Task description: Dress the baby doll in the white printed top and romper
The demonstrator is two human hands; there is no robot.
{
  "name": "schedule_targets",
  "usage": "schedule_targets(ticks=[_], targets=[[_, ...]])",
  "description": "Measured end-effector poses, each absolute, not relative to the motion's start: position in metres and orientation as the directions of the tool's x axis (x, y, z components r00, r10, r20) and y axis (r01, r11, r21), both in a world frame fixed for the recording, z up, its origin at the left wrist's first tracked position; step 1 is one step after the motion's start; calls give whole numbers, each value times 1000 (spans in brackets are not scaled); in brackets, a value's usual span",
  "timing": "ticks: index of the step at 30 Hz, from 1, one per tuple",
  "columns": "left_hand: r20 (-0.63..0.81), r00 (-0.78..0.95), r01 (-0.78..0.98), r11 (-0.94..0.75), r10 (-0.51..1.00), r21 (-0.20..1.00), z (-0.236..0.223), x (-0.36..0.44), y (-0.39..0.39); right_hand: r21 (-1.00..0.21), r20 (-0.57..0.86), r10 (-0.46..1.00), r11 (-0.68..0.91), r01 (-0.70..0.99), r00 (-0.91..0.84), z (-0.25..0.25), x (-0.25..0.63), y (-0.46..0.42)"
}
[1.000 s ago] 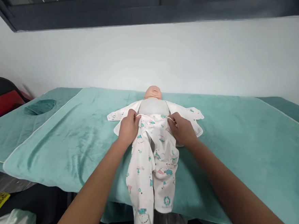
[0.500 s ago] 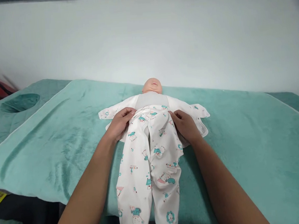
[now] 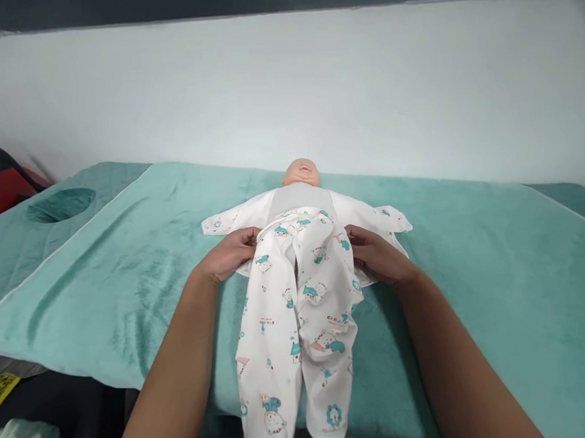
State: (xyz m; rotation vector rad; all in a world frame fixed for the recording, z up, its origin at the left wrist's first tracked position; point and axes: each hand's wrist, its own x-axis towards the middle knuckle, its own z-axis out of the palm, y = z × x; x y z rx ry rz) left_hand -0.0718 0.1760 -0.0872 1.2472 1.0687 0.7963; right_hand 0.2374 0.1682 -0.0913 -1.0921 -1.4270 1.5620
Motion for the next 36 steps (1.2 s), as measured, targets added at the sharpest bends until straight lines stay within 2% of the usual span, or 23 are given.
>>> schedule_targets(ticks=[6,13,18,23,30,32,36], targets=[[-70,204,58,59,976,997,-89,-60,173,-984,-75,952,-119,-130,-296,-100,227,170],[45,50,103,-50,998,993,-88,-46,173,-997,-11,995,-19,-74,-98,-109,215,173],[58,52,21,-59,997,998,-97,-43,179,-999,-7,1000,-7,-36,4,-113,212,179],[118,78,-56,-114,990,992,-106,-44,186,-999,11,999,12,-43,35,-109,210,180],[110,66,-124,-101,992,987,-104,-41,182,-999,10,996,13,-30,88,-101,205,176],[103,39,-106,-99,994,989,-103,-41,182,-999,49,993,48,6,103,-103,207,177],[135,-14,-180,-135,991,974,-103,-46,184,-974,217,973,211,77,77,-109,212,180]])
